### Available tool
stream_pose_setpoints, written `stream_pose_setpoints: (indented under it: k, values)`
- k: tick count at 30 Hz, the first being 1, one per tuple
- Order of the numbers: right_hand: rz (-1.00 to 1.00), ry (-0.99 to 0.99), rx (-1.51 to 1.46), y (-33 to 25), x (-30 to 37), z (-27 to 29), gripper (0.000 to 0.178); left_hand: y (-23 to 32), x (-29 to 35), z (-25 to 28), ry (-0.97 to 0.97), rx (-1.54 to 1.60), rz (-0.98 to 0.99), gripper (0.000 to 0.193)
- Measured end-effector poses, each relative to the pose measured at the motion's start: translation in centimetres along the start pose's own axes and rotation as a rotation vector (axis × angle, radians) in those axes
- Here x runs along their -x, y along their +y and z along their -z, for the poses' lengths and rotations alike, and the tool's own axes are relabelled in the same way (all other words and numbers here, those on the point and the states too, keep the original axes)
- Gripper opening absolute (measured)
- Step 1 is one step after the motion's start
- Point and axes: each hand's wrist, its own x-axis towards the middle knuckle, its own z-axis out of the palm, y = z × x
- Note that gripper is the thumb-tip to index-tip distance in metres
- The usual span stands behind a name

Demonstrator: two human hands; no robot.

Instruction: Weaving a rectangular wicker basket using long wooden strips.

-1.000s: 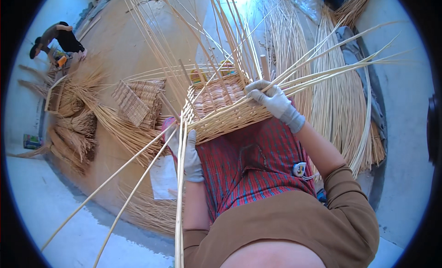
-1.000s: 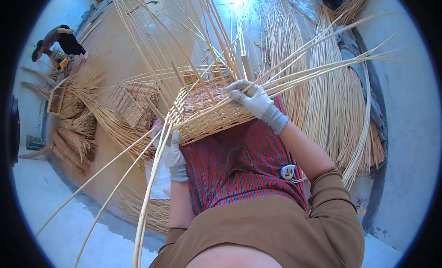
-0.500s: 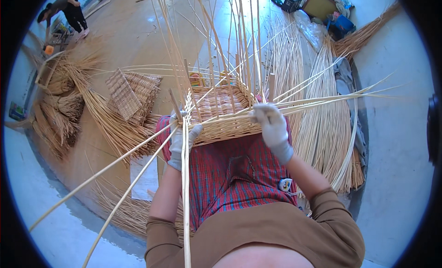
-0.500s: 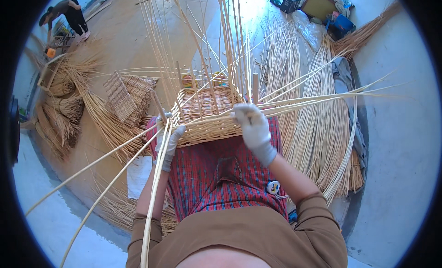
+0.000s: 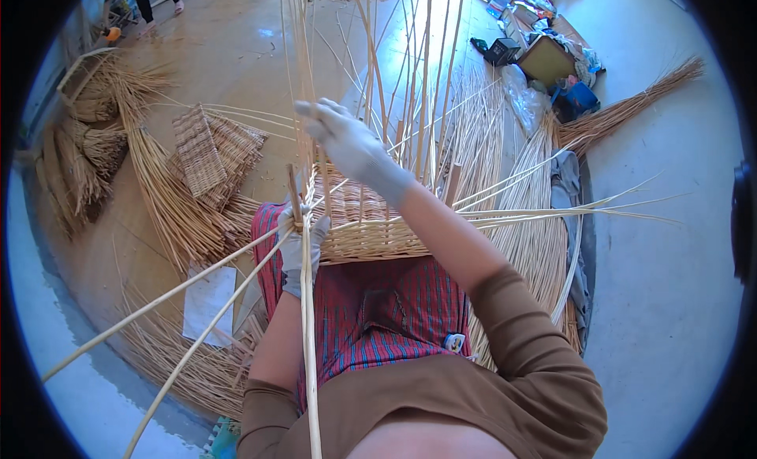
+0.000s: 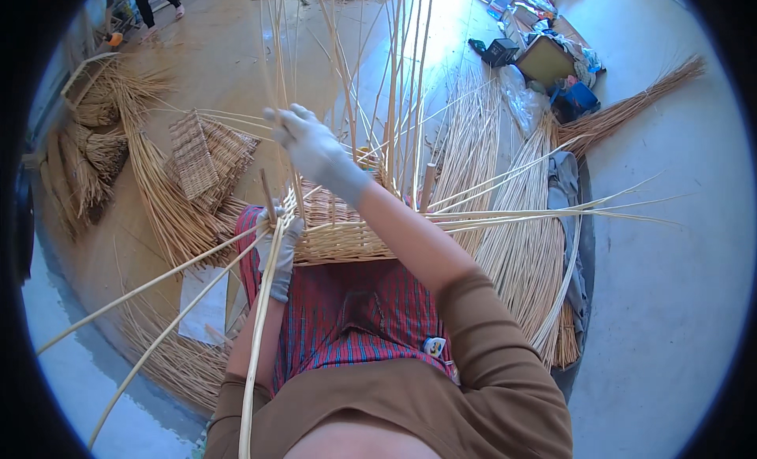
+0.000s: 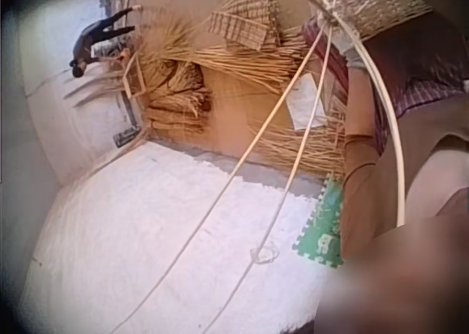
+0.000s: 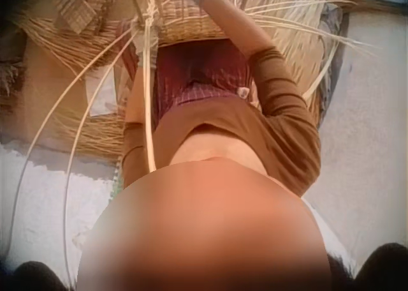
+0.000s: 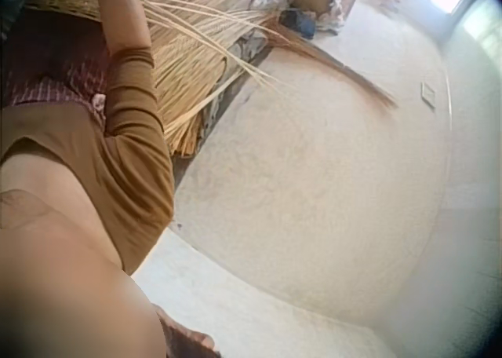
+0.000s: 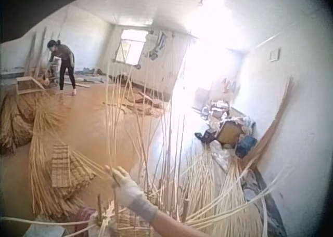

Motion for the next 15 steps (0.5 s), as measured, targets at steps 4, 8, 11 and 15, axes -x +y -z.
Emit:
stream_pose_setpoints:
  k: [4,8,11,15]
  values:
    - [-0.591,-0.204,0.241,2.1,-4.0,-4.6,0.067,-1.2,-0.5,0.4,0.052,-0.074,0.032,0.054]
    - [-0.621,0.063,0.084,1.6,-6.3,-3.8,0.081,-1.6,-0.8,1.0,0.087,-0.082,-0.009,0.04]
    - [-0.539,0.45,-0.4,0.3,-7.4,-3.1,0.072,-1.1,-0.6,1.0,0.033,-0.039,0.093,0.041]
    - [-0.18,0.502,-0.352,-1.8,-3.5,-2.6,0.045,-0.3,-0.6,1.4,-0.055,0.042,0.125,0.041]
